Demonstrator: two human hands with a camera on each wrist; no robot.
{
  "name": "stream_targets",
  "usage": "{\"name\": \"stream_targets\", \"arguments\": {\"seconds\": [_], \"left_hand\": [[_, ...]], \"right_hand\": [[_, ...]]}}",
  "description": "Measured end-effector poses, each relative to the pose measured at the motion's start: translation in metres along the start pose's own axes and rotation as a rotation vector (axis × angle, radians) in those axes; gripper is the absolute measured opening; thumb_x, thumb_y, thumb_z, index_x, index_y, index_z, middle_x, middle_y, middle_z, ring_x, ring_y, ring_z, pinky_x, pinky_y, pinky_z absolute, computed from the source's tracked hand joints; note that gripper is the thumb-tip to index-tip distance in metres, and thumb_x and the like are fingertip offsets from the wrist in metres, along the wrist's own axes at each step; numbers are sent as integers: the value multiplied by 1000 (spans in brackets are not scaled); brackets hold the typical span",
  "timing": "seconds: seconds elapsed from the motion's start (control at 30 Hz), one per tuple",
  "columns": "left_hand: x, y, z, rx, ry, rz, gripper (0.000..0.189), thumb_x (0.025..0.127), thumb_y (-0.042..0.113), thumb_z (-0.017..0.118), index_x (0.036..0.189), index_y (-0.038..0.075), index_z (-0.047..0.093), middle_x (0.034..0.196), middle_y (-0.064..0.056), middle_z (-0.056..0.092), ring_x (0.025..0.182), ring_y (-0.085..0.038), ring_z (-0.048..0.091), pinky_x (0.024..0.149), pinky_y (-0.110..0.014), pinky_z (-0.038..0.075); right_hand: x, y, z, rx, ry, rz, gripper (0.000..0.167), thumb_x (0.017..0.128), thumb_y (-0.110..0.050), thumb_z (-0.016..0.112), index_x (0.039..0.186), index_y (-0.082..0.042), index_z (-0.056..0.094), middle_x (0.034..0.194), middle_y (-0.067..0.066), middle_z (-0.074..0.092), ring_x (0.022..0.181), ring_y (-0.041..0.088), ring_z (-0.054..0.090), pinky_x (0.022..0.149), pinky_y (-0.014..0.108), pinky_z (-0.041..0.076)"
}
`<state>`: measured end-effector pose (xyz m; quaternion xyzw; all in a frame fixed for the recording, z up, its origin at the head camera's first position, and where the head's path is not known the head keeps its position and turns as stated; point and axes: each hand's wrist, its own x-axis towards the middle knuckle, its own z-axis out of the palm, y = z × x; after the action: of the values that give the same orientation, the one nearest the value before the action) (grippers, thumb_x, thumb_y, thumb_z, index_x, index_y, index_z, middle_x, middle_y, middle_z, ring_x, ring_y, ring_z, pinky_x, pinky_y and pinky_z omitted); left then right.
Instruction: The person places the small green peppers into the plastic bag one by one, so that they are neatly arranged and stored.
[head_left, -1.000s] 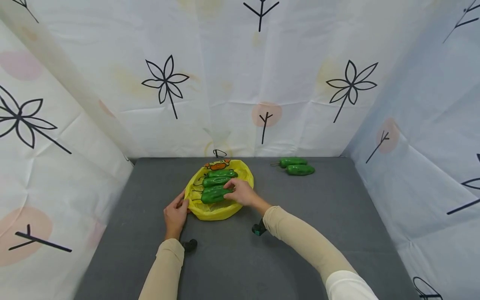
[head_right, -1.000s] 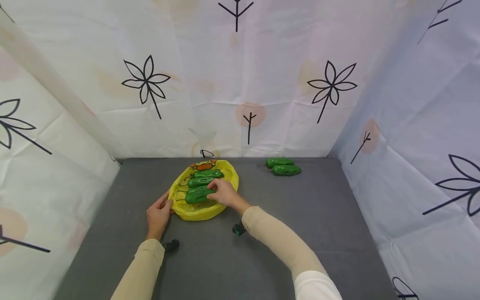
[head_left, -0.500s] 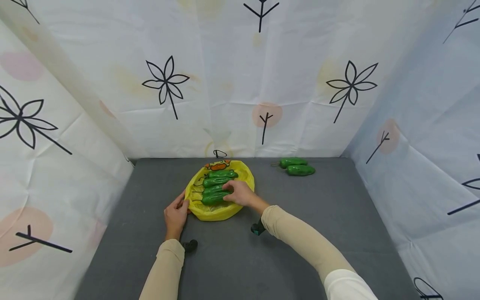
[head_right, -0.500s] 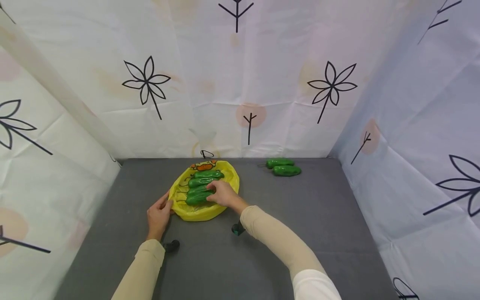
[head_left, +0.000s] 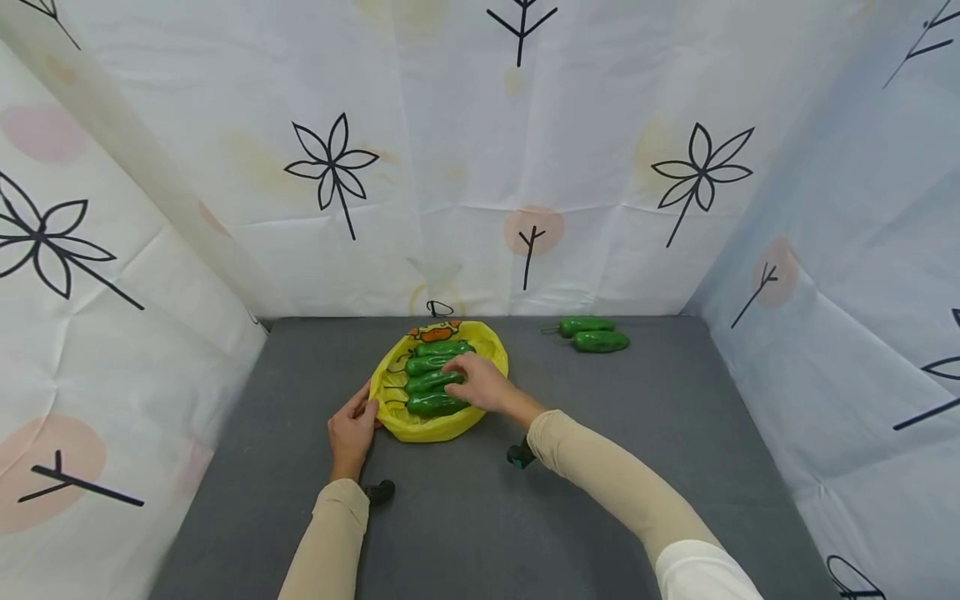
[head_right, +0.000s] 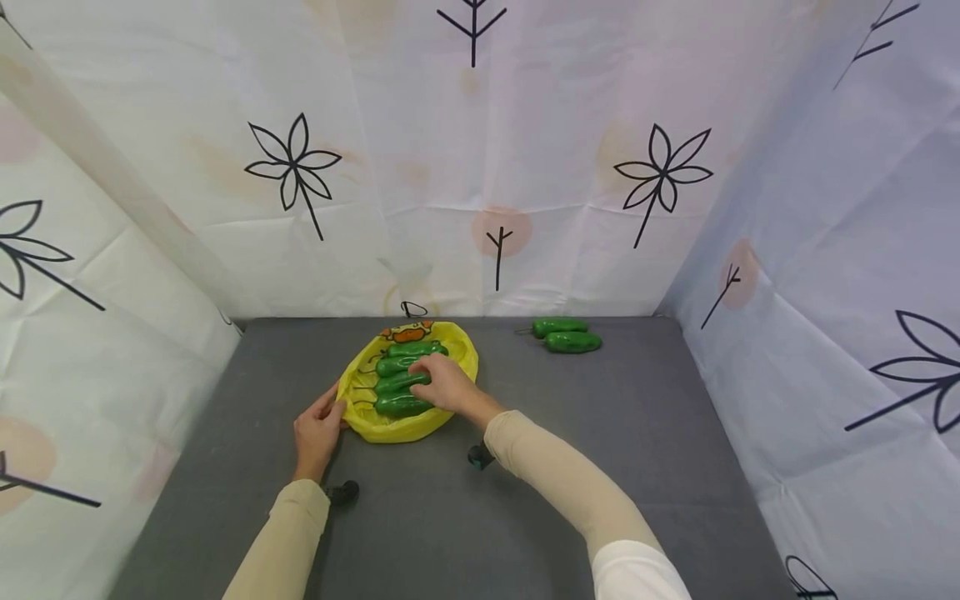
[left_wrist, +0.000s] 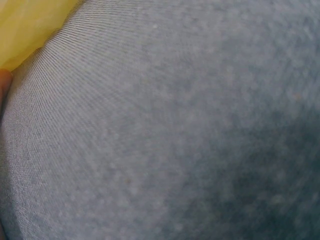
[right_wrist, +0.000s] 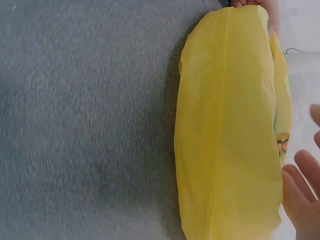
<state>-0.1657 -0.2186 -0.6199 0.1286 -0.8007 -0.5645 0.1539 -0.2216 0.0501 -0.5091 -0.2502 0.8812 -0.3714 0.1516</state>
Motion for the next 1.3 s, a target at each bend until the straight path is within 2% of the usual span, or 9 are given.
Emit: {"name": "stream_targets", "arguments": {"seconds": [0.13, 0.33, 0.5, 0.67, 0.8, 1.07, 1.3], "left_hand": [[1, -1, 0, 14, 3, -11, 37, 99, 25, 65, 135, 32, 67, 103, -14, 79, 67, 4, 67, 61, -15, 56], [1, -3, 0, 49, 5, -33, 36, 99, 31, 64, 135, 37, 67, 100, -10, 80, 66, 1, 67, 62, -15, 55], [0, -4, -1, 52, -3, -36, 36, 100, 32, 64, 136, 36, 66, 103, -11, 80, 67, 2, 67, 62, -15, 55], [0, -5, -1, 45, 1, -24, 37, 99, 29, 65, 136, 32, 67, 105, -14, 79, 67, 5, 65, 62, -14, 55], [1, -6, -1, 44, 3, -19, 37, 99, 28, 65, 136, 32, 67, 104, -14, 79, 66, 5, 64, 62, -13, 54], [1, -7, 0, 53, 14, -17, 37, 99, 25, 66, 135, 31, 68, 104, -14, 79, 65, 4, 64, 61, -13, 54], [1, -4, -1, 65, 14, -4, 37, 99, 25, 65, 135, 31, 68, 103, -13, 79, 65, 6, 63, 61, -13, 53]], "right_hand": [[-3, -3, -1, -107, 41, -35, 43, 103, -29, 61, 140, -5, 60, 140, 15, 57, 128, 32, 57, 106, 46, 50], [-8, -2, -2, -314, 99, -57, 55, 104, -40, 57, 152, -14, 49, 156, 12, 45, 146, 34, 40, 116, 50, 42], [-10, 6, -3, -513, 133, -60, 65, 104, -52, 51, 158, -18, 40, 161, 12, 37, 147, 35, 36, 118, 50, 40], [-10, 14, -7, -645, 158, -33, 71, 101, -62, 46, 160, -22, 35, 164, 13, 32, 152, 39, 29, 125, 54, 28], [-11, 20, -10, -687, 165, -8, 75, 100, -68, 43, 161, -26, 33, 167, 14, 26, 155, 41, 22, 126, 60, 21], [-13, 34, -18, -649, 169, 42, 82, 97, -74, 41, 163, -28, 27, 172, 14, 12, 158, 44, 9, 126, 67, 10], [-13, 49, -23, -644, 161, 74, 86, 96, -77, 39, 165, -30, 19, 173, 13, 4, 159, 46, 2, 124, 70, 7]]}}
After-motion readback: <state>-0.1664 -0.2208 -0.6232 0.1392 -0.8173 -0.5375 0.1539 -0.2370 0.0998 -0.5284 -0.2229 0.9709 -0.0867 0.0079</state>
